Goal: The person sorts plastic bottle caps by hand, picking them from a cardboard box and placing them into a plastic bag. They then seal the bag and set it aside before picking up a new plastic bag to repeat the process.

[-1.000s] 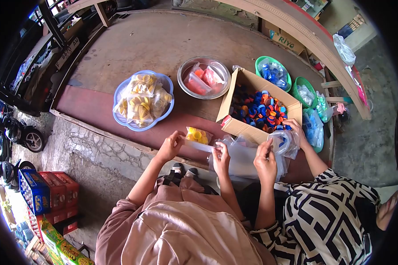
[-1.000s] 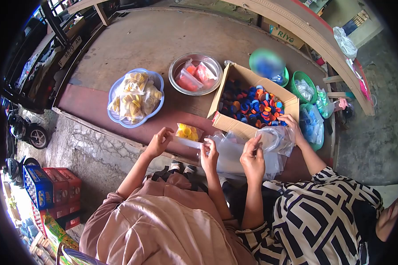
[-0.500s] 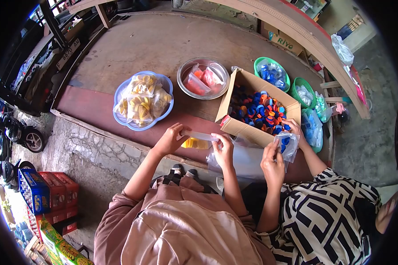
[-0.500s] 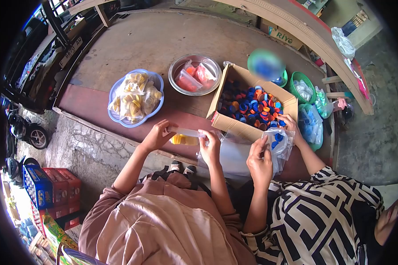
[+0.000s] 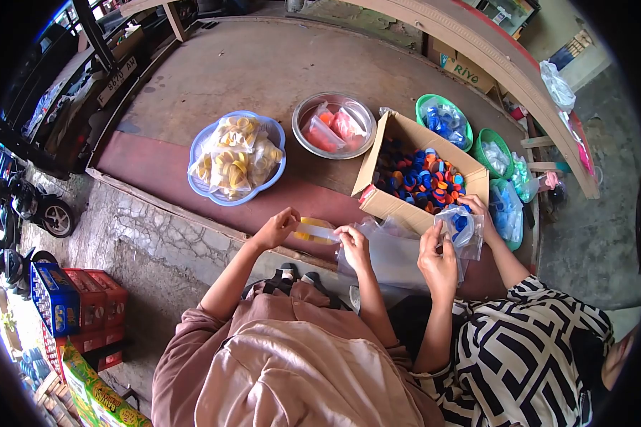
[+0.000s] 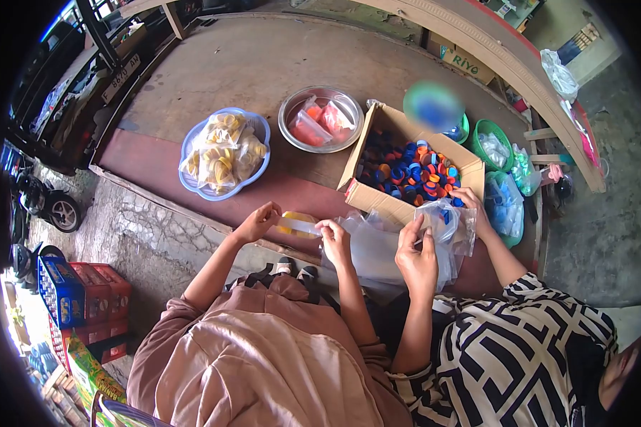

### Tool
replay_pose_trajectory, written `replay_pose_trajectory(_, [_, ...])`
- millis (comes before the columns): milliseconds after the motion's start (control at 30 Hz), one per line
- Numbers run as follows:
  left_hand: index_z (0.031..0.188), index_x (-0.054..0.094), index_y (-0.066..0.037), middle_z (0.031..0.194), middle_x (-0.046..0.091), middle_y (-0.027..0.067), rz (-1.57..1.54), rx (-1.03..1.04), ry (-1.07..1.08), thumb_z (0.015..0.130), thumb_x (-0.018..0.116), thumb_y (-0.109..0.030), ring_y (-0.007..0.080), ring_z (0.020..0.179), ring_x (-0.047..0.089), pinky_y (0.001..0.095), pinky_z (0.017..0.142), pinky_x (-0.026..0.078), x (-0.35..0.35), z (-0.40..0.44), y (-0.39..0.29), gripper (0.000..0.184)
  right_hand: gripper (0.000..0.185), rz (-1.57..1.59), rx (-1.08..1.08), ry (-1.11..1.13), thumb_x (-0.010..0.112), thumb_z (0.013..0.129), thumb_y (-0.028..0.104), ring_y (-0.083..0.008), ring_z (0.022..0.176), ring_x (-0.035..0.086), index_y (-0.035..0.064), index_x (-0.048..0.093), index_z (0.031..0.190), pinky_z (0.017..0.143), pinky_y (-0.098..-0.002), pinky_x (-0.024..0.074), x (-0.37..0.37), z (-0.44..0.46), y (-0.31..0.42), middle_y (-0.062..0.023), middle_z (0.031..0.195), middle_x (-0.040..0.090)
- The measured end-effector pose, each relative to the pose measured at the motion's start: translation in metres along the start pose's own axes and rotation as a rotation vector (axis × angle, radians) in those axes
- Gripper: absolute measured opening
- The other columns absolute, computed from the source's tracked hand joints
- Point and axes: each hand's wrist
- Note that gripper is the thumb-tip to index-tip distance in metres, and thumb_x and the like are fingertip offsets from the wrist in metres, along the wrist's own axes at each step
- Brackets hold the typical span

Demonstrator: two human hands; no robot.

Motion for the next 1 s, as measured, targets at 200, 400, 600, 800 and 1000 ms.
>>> replay_pose_trajectory(200, [0.103,0.052,-0.004,0.08,0.051,0.0047,0.251,0.086,0.124,0.074,0.066,-0.01,0.0145,0.074,0.052,0.0293,0.064,0.045,-0.004,-0.018,-0.02,0.032,0.02,-0.235,-0.229,0.023,0.066,0.071,0.0,-0.0164,0.068,0.054,0.0037,0.063,0.09,0.064,-0.0282,0.046,0.0,-0.02,0.028,-0.0068,0.083,0.062])
replay_pose_trajectory(400, [0.106,0.055,-0.006,0.098,0.049,0.0098,0.443,0.374,-0.02,0.067,0.072,-0.009,0.0254,0.086,0.054,0.037,0.072,0.049,0.005,-0.026,-0.026,0.042,0.018,-0.29,-0.386,-0.081,0.065,0.072,-0.001,-0.0217,0.072,0.055,0.0029,0.062,0.089,0.063,-0.0307,0.0465,0.005,-0.021,0.005,-0.0096,0.085,0.055])
replay_pose_trajectory(600, [0.094,0.06,-0.007,0.093,0.052,0.009,0.512,0.515,-0.079,0.072,0.067,-0.009,0.0294,0.087,0.054,0.0377,0.078,0.046,0.004,-0.017,-0.01,0.023,0.012,-0.257,-0.399,-0.123,0.063,0.078,0.005,-0.0208,0.079,0.058,0.0005,0.062,0.089,0.062,-0.0284,0.0499,0.008,-0.004,-0.002,-0.0119,0.099,0.053])
replay_pose_trajectory(800, [0.08,0.056,0.001,0.075,0.055,0.0073,0.075,0.235,-0.257,0.088,0.053,-0.019,0.0196,0.075,0.054,0.0297,0.067,0.044,0.006,0.005,0.0,0.021,0.02,-0.068,-0.179,-0.05,0.059,0.085,0.017,-0.0162,0.077,0.057,-0.0023,0.061,0.088,0.063,-0.027,0.0484,0.015,0.019,0.018,-0.0094,0.089,0.059])
replay_pose_trajectory(1000, [0.093,0.054,-0.005,0.082,0.055,-0.0015,-0.722,-0.316,-0.263,0.093,0.046,-0.034,0.0085,0.07,0.052,0.0259,0.064,0.043,-0.028,0.003,-0.031,0.03,0.022,0.336,0.025,0.144,0.057,0.088,0.022,-0.006,0.078,0.054,0.0008,0.063,0.092,0.069,-0.0219,0.0441,0.036,0.067,0.038,-0.0002,0.087,0.06])
Point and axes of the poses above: each hand's wrist, its own z-axis towards the middle knuckle, its own x-axis out of the palm, y = z × x
